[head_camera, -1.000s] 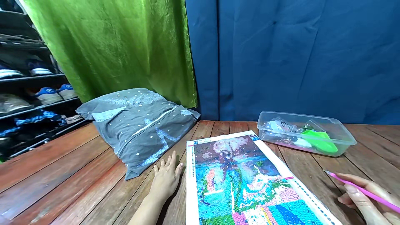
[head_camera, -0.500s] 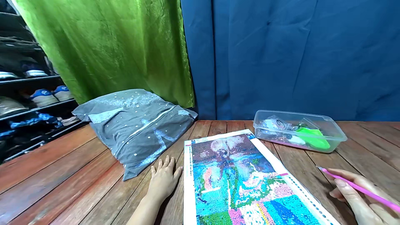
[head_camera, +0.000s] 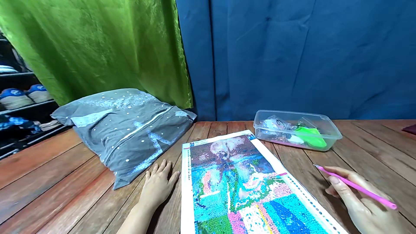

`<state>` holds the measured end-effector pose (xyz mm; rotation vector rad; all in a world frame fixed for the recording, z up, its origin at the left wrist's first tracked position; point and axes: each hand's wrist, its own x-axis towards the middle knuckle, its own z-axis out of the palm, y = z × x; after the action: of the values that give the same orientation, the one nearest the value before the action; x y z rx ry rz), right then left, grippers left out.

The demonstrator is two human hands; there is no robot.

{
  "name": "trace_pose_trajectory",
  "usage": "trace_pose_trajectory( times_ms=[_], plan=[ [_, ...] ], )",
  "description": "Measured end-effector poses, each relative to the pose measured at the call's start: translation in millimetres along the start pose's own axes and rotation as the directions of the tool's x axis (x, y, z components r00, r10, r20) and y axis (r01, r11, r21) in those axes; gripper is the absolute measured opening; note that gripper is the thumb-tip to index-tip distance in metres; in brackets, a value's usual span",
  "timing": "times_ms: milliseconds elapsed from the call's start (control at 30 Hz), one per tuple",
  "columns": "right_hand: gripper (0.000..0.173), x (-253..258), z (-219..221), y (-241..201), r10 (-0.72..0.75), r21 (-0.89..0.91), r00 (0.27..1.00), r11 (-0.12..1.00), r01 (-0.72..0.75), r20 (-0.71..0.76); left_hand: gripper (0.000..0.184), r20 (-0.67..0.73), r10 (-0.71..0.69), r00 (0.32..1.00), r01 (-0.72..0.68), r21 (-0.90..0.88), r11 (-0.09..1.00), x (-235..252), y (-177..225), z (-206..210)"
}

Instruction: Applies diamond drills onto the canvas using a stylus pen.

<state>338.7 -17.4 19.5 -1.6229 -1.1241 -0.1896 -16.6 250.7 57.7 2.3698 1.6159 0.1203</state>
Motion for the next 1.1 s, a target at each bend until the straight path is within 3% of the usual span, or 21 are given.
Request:
trace_pose_trajectory(
  times_ms=[1100],
  plan=[
    [0.038,-0.5,3.8,1.5,-0.008,-0.011,0.999,1.0,0.008,-0.048,0.064,-0.018,0.021,1.0,-0.021,-0.005,1.0,3.0,-6.1,2.8]
  ],
)
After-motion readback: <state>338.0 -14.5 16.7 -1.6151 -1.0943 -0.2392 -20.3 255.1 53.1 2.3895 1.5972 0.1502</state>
